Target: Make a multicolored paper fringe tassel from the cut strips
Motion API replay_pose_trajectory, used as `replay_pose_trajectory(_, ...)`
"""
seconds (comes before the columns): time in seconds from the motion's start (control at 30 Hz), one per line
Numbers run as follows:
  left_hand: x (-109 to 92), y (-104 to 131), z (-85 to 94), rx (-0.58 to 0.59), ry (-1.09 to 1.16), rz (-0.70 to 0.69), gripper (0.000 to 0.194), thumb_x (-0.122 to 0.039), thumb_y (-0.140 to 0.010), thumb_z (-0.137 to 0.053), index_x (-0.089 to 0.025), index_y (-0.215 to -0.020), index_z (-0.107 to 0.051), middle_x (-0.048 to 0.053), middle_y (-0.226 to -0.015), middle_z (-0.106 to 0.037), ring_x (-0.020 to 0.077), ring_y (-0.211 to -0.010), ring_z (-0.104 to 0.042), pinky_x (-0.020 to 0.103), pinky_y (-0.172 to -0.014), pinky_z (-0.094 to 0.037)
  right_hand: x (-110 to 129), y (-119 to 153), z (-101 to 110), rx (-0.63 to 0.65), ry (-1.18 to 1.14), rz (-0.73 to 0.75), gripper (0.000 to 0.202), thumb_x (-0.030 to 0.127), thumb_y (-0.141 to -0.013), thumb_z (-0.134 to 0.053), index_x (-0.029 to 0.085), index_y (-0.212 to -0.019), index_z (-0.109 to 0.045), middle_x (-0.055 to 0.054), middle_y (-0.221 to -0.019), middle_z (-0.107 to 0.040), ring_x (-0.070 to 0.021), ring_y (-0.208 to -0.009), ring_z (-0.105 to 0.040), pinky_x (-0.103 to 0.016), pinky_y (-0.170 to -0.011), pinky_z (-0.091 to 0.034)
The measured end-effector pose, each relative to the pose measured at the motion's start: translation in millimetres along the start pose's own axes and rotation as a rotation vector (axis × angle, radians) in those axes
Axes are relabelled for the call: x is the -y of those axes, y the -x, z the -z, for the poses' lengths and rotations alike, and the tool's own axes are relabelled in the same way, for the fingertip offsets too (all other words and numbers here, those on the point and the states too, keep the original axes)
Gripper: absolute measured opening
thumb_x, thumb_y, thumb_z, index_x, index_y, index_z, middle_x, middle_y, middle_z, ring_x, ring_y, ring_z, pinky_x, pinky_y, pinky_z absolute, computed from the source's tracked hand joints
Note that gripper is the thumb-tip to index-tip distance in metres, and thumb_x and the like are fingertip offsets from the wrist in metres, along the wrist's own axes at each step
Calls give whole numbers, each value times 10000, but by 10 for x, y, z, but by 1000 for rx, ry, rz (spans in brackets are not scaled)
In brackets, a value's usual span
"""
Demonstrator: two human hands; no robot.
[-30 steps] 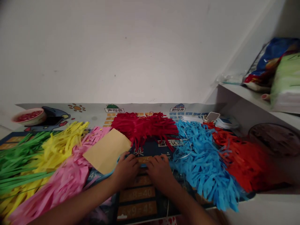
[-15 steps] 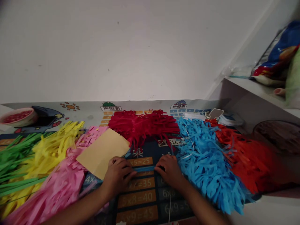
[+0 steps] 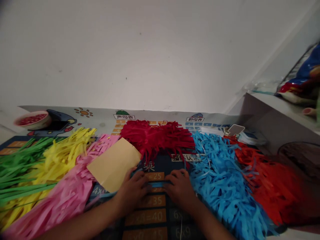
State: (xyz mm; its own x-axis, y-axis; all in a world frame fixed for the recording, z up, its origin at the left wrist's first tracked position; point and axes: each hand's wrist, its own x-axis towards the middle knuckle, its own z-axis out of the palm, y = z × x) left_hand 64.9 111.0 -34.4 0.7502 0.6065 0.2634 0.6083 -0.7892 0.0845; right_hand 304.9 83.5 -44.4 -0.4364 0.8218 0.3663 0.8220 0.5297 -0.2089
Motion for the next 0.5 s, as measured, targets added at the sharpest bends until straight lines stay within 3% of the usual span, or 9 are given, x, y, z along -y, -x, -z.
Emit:
replay_pose_trajectory(0.1, -52, -30, 13, 51, -69, -56, 107, -292, -852, -641, -218, -926, -664, 23, -900, -653, 239, -1002, -497, 501, -1050, -157, -1, 16, -37, 52, 81, 119, 55, 221, -880, -676, 276, -885, -674, 24, -885, -696, -193, -943, -534, -414, -924, -236)
replay_pose_trajectory(0.2, -82, -98, 2, 45, -76, -35, 62, -252, -829, -657, -191, -839, -661, 27, -834, -649, 239, -951, -515, 513, -1046, -174, 25, -52, -37, 111, 117, 48, 65, 177, -878, -659, 224, -833, -657, 0, -856, -683, -194, -913, -538, -397, -888, -270)
replay_pose_trajectory(0.3, -83, -148, -33, 19, -66, -22, 71, -244, -828, -660, -195, -777, -658, 17, -743, -633, 230, -893, -524, 518, -1015, -210, 95, -123, -27, 91, 129, -15, 47, 210, -881, -657, 212, -834, -656, -22, -898, -675, -204, -930, -532, -396, -873, -279)
replay_pose_trajectory(0.4, -67, -126, -70, -7, -48, -8, 63, -226, -854, -641, -199, -802, -665, 18, -751, -644, 217, -881, -527, 501, -1006, -222, 152, -110, -58, 56, 140, 1, 31, 237, -876, -672, 217, -894, -657, -34, -950, -674, -220, -977, -522, -412, -902, -268)
replay_pose_trajectory(0.5, -20, -35, -85, -14, -13, -6, 24, -229, -841, -674, -227, -865, -674, 2, -788, -661, 204, -900, -532, 463, -996, -235, 110, -22, -99, 50, 114, 13, 37, 206, -875, -673, 221, -846, -654, -4, -865, -679, -193, -899, -540, -391, -881, -274)
